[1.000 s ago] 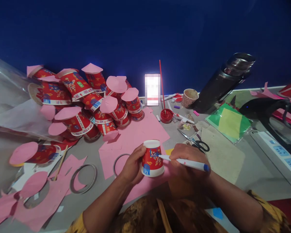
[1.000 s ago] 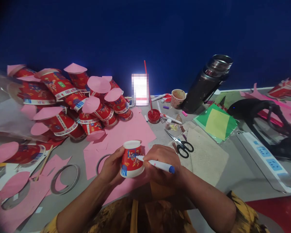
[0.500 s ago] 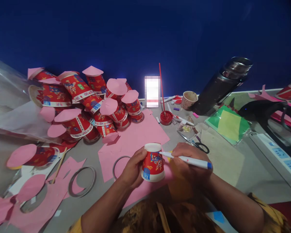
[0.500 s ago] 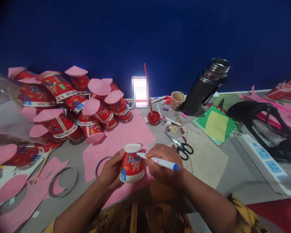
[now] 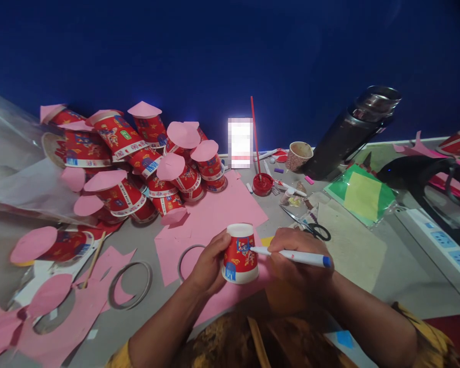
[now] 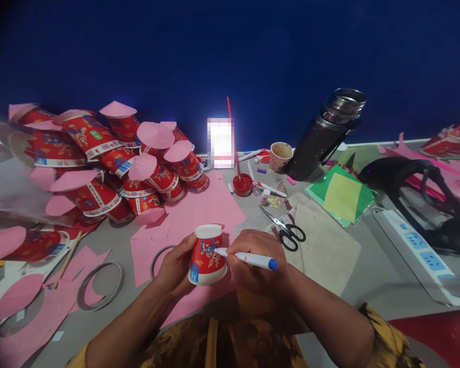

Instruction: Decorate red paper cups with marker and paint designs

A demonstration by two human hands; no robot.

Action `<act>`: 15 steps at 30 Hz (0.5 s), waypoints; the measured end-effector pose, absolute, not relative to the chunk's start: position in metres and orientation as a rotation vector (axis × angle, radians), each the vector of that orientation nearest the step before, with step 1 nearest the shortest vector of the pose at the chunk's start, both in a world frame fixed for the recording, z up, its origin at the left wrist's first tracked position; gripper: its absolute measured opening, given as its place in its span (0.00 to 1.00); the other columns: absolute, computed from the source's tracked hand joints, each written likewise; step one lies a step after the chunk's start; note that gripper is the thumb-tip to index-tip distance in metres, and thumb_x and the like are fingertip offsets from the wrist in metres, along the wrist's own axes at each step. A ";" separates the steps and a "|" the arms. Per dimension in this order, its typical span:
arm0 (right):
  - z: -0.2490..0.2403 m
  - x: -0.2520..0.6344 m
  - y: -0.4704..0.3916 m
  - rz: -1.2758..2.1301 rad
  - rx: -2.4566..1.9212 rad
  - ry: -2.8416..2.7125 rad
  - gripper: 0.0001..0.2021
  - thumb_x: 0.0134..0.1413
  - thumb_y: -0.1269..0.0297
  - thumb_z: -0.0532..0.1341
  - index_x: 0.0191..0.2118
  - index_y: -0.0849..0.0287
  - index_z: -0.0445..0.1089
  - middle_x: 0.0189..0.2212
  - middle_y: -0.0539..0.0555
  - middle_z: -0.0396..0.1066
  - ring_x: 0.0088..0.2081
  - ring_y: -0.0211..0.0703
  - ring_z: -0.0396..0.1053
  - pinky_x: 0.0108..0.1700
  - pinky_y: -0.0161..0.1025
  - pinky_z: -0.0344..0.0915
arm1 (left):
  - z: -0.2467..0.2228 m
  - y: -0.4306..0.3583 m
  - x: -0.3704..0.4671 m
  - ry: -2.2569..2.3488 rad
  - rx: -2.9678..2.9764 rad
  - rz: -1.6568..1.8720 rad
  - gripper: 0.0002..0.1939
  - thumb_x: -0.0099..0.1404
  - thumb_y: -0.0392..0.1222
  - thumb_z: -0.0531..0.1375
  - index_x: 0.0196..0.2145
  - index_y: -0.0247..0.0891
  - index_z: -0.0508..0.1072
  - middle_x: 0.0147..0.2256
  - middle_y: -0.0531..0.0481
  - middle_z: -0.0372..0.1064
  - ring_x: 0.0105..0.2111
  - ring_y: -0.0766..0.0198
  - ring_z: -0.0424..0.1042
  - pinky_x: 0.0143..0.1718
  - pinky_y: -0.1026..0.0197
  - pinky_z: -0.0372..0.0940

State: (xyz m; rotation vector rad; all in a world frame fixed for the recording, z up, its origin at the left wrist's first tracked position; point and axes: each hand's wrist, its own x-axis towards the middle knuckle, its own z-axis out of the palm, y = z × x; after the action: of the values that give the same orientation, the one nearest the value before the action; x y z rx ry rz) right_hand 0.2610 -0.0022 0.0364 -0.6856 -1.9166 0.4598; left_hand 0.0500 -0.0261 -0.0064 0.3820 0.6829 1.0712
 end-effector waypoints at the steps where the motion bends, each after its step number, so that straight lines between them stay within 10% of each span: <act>1: 0.037 0.261 -0.002 0.459 -0.680 -1.923 0.07 0.62 0.73 0.62 0.36 0.55 0.75 0.25 0.51 0.79 0.24 0.41 0.78 0.28 0.36 0.72 | -0.006 -0.026 0.050 0.684 0.377 1.077 0.26 0.60 0.53 0.77 0.49 0.32 0.85 0.38 0.42 0.85 0.39 0.52 0.84 0.47 0.56 0.76; 15: 0.033 0.262 -0.005 0.408 -0.629 -1.986 0.05 0.67 0.71 0.63 0.40 0.55 0.76 0.28 0.52 0.82 0.29 0.43 0.81 0.34 0.38 0.77 | -0.007 -0.028 0.056 0.797 0.547 1.111 0.26 0.61 0.55 0.76 0.49 0.34 0.84 0.41 0.41 0.84 0.37 0.55 0.82 0.41 0.59 0.73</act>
State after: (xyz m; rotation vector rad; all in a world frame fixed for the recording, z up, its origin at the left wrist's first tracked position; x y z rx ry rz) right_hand 0.2619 -0.0053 0.0325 -0.6294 -1.9861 0.4079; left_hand 0.0562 -0.0276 -0.0065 0.5465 0.7973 1.1111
